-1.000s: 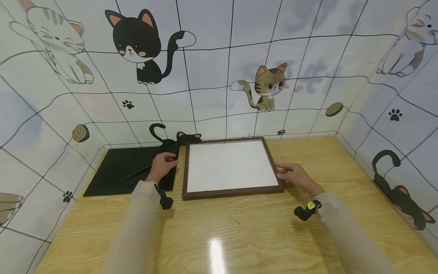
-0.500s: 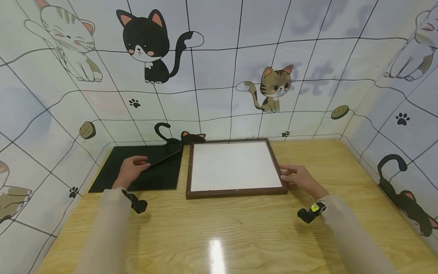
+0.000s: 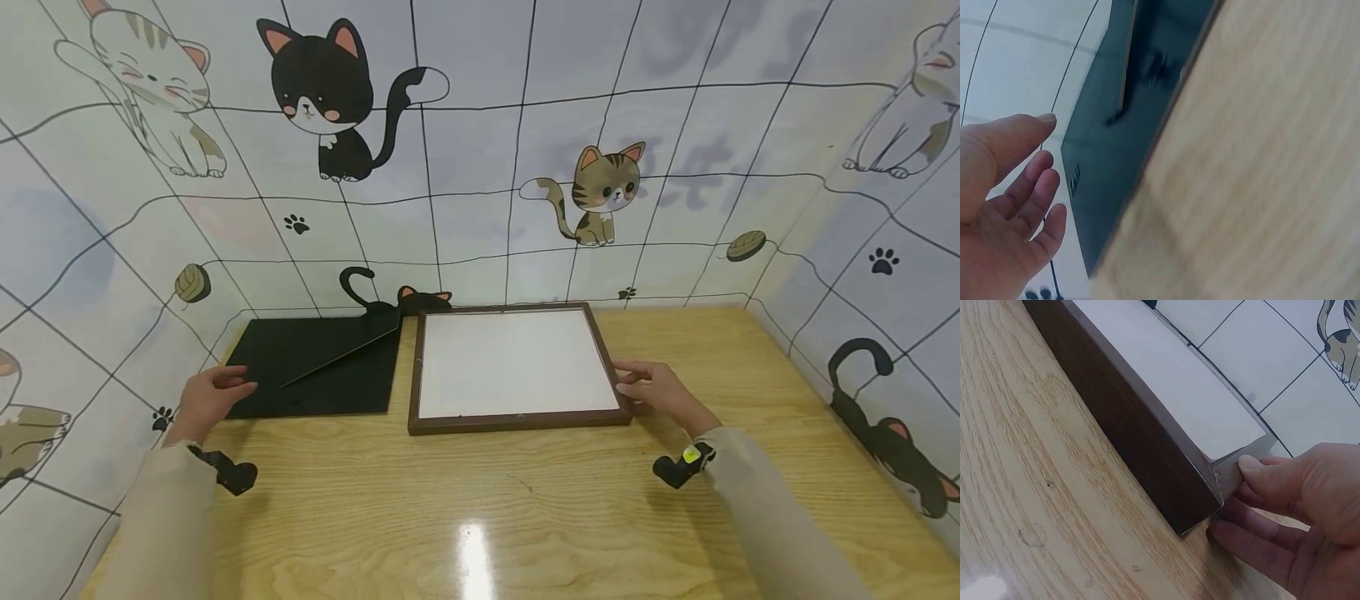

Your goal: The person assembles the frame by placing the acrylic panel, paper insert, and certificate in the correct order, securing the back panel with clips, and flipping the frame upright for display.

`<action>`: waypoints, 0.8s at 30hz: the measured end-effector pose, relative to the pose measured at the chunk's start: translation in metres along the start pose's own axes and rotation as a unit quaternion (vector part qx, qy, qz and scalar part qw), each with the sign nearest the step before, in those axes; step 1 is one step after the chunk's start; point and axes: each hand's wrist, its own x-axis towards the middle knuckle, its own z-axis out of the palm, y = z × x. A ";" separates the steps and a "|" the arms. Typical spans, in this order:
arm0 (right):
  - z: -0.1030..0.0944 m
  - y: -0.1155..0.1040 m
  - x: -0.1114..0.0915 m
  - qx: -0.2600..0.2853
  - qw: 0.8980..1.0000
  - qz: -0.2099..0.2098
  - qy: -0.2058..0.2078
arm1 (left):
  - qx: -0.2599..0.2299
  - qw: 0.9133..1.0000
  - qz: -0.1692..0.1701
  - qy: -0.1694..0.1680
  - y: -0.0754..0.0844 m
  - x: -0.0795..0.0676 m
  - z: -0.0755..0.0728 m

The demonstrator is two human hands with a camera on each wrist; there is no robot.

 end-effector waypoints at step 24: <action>0.001 0.000 -0.001 0.012 1.000 0.012 0.000 | 0.095 0.988 -0.114 0.048 -0.038 -0.022 -0.001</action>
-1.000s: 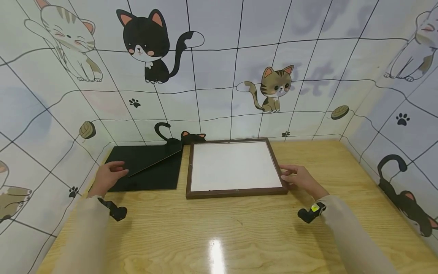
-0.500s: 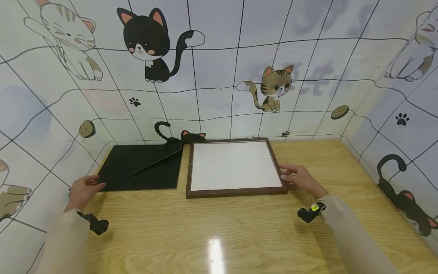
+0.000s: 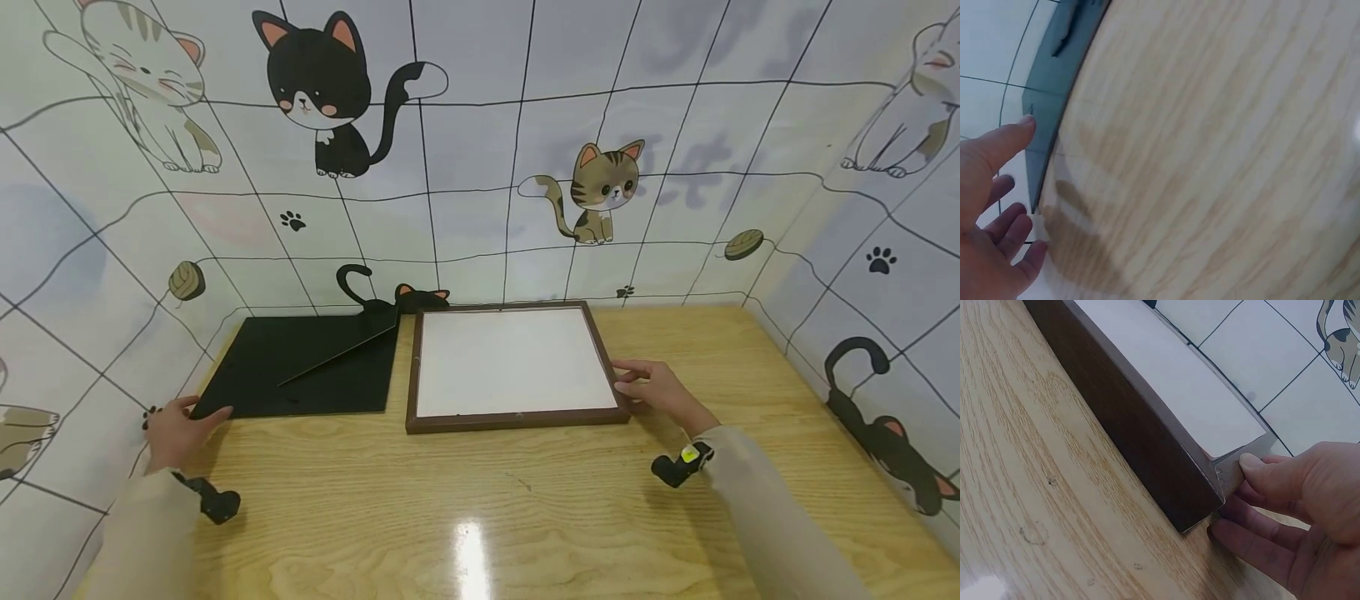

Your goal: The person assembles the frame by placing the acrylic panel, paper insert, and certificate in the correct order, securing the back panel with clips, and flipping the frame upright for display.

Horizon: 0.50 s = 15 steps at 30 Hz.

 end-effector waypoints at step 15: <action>0.000 -0.001 0.000 0.008 1.000 0.003 -0.003 | -0.027 0.995 -0.097 0.003 0.009 0.000 0.010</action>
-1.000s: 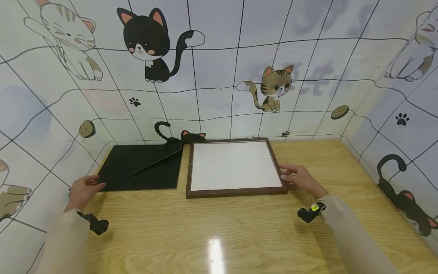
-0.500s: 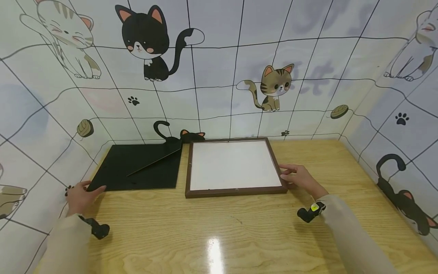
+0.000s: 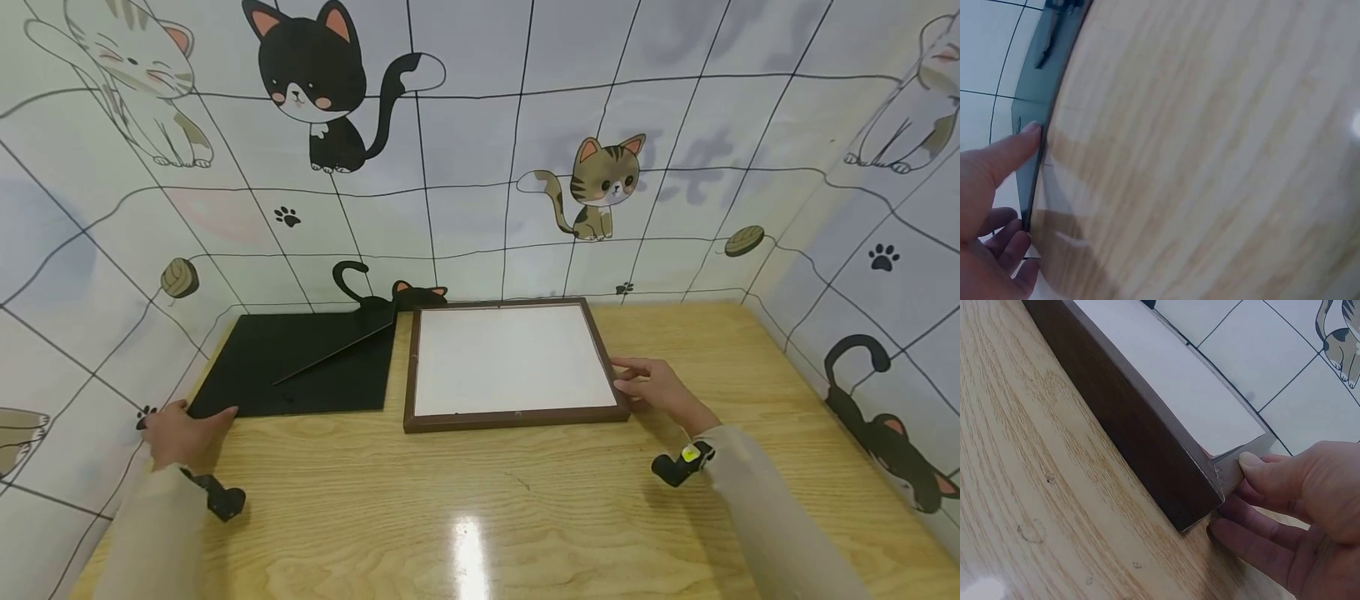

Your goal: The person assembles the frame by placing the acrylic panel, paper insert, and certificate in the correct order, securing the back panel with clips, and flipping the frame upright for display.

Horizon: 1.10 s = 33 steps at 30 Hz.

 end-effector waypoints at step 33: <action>0.001 0.008 0.003 -0.010 1.000 -0.006 0.004 | -0.136 0.983 -0.006 -0.124 0.020 -0.002 -0.052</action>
